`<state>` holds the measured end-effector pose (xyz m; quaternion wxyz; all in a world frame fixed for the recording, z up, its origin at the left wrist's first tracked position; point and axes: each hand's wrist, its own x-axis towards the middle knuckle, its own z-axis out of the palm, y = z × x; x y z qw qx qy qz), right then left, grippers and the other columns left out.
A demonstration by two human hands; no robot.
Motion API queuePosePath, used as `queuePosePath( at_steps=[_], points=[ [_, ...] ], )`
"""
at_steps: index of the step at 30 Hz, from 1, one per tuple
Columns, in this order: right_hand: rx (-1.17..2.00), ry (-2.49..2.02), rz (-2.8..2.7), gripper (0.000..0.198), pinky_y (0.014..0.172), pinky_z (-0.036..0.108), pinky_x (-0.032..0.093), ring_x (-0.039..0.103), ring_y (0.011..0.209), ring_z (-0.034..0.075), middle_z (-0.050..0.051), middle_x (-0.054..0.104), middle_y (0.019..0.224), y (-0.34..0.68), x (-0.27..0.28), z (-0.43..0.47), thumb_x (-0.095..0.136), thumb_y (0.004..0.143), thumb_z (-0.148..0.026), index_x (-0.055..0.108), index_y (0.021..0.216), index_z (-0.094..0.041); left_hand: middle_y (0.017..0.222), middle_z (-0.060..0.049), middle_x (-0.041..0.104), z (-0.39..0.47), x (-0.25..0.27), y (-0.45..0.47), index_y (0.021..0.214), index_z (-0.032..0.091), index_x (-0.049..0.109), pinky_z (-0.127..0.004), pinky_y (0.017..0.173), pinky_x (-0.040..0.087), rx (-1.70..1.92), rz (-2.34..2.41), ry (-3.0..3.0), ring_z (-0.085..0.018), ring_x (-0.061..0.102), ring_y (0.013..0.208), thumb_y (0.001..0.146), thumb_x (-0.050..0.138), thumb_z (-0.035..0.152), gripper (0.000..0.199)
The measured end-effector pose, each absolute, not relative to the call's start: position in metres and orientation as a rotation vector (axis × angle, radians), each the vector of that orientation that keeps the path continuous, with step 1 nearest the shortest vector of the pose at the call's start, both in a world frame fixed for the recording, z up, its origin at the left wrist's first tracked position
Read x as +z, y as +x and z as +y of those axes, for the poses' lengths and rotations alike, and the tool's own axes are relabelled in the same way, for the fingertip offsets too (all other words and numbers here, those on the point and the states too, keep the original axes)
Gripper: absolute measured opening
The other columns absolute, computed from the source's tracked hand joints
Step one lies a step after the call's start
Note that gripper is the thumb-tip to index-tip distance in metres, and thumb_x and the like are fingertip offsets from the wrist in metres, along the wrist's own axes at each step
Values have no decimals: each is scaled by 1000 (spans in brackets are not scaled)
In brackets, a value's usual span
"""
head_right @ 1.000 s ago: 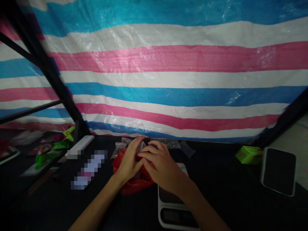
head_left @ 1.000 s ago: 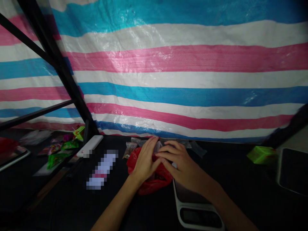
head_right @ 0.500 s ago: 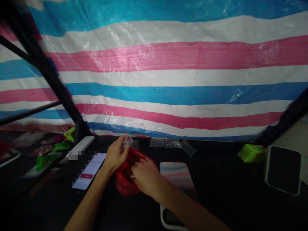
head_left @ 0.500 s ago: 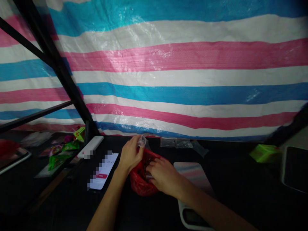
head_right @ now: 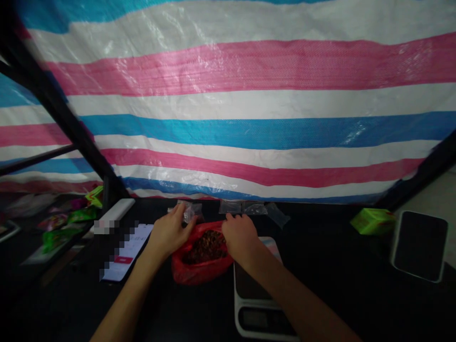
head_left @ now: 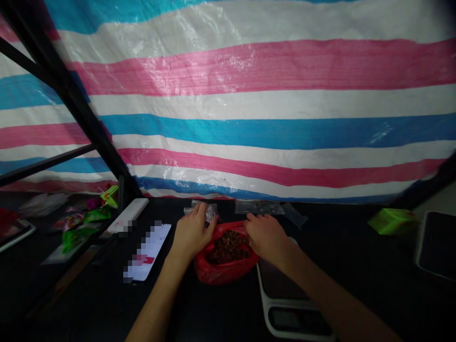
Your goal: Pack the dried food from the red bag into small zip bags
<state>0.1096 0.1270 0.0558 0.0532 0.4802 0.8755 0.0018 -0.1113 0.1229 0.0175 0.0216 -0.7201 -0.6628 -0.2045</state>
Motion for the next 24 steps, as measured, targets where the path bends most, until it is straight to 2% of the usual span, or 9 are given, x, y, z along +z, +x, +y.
queuePosePath(
  at_steps=[2, 5, 7, 9, 13, 16, 18, 21, 24],
  points=[
    [4, 1490, 2644, 27, 81, 45, 54, 73, 99, 36, 21, 72, 117, 112, 59, 126, 60, 88, -11, 75, 109, -8, 100, -15, 75, 118, 16, -108, 109, 22, 56, -38, 70, 49, -588, -2096, -2303, -36, 75, 89, 98, 48, 57, 38],
    [-14, 1428, 2705, 30, 88, 44, 53, 70, 109, 35, 18, 72, 122, 113, 59, 127, 58, 88, -9, 74, 113, -12, 110, -16, 76, 111, 10, -111, 120, 22, 55, -37, 75, 52, -577, -2071, -2584, -36, 74, 101, 86, 65, 63, 53],
    [-62, 1315, 2799, 31, 91, 41, 52, 68, 113, 33, 14, 73, 121, 110, 56, 128, 63, 82, -8, 75, 110, -16, 114, -16, 75, 110, 4, -114, 127, 22, 54, -36, 76, 52, -542, -2062, -2712, -36, 74, 103, 79, 76, 52, 60],
    [-130, 1222, 2863, 30, 92, 39, 51, 68, 110, 32, 12, 74, 116, 105, 50, 129, 67, 75, -6, 75, 102, -17, 109, -15, 77, 112, -1, -116, 127, 21, 57, -35, 75, 52, -579, -2120, -2741, -35, 75, 99, 82, 74, 37, 51],
    [-242, 1308, 2856, 36, 93, 40, 51, 70, 108, 32, 14, 74, 115, 97, 38, 130, 67, 71, -5, 73, 105, -15, 97, -8, 78, 124, 1, -109, 109, 19, 67, -31, 73, 53, -1190, -2305, -2807, -26, 74, 85, 82, 58, 16, 29],
    [-287, 1378, 2845, 37, 87, 39, 53, 70, 106, 33, 15, 72, 118, 94, 30, 130, 66, 73, -6, 70, 108, -14, 79, -4, 74, 129, 7, -103, 94, 15, 69, -26, 58, 48, -1719, -2562, -2706, -19, 67, 64, 78, 58, 19, 19],
    [-315, 1403, 2849, 34, 84, 37, 53, 70, 104, 31, 14, 71, 118, 93, 26, 130, 65, 75, -8, 68, 108, -15, 72, -1, 70, 129, 7, -100, 90, 15, 68, -23, 55, 46, -1990, -2669, -2592, -16, 63, 59, 77, 62, 22, 17],
    [-364, 1460, 2858, 29, 83, 35, 52, 69, 103, 28, 13, 69, 117, 93, 21, 130, 62, 79, -10, 65, 107, -16, 73, 0, 70, 129, 2, -98, 93, 15, 69, -22, 57, 47, -2254, -2718, -2493, -15, 63, 61, 75, 65, 23, 20],
    [-416, 1481, 2871, 26, 85, 33, 50, 67, 105, 25, 12, 66, 117, 94, 17, 131, 61, 80, -9, 62, 105, -17, 76, -1, 71, 132, -6, -97, 96, 16, 69, -23, 59, 49, -2322, -2714, -2408, -16, 64, 63, 74, 65, 21, 23]
  ],
)
